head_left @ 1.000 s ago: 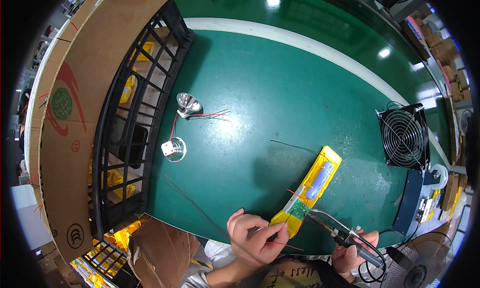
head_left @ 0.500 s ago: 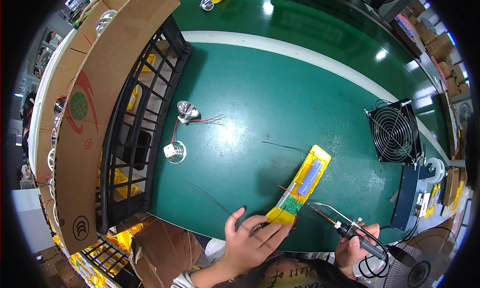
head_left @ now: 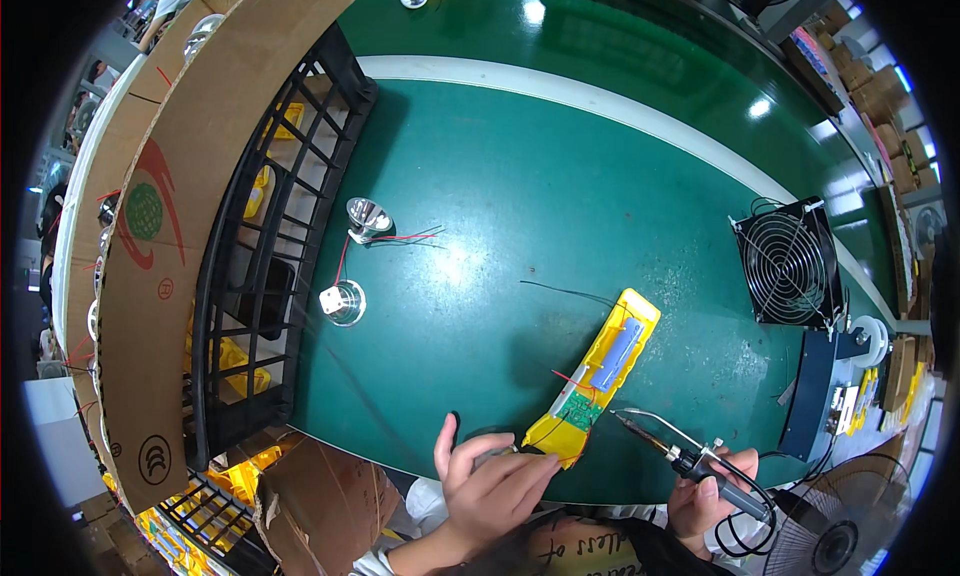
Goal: The person solders wires onto flashlight circuit boards using a soldering iron, retrieves additional flashlight casings from a bin and reflectors from a box, and places finished flashlight assemblies onto a conveyor belt.
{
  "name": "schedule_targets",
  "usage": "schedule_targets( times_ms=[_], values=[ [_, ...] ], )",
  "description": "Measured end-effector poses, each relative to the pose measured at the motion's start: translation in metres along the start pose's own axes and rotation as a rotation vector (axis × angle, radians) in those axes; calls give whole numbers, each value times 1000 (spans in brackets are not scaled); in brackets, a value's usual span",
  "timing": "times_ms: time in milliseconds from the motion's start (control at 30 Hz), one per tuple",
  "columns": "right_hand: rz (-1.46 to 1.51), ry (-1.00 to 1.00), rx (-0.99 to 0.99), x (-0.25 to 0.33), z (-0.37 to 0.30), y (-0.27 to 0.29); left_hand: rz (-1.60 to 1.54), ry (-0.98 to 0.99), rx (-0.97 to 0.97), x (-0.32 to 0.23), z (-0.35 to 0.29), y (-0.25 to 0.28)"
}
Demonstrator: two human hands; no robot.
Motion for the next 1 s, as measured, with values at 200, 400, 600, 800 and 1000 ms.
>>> schedule_targets(
  times_ms=[200,400,600,800,1000],
  values=[
    [-4,-75,23,1,0,-10,-16,96,-189,-10,3,-12],
    [-67,-125,50,0,1,-21,9,119,-202,-12,9,-14],
    [-139,-140,64,0,0,-23,-7,138,-173,-12,13,-14],
    [-171,-167,45,0,0,-22,-36,126,-200,-10,12,-16],
    [-161,-152,36,0,1,-23,-35,118,-197,-9,11,-17]
  ],
)
Point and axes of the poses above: each hand's wrist, its own z-axis towards the middle knuckle, its own y-axis out of the back of the hand, x = y × z, the point moved 4 cm from there along z, towards the middle knuckle, and after that the axes turned 9 degrees about z, right-handed, at the moved point
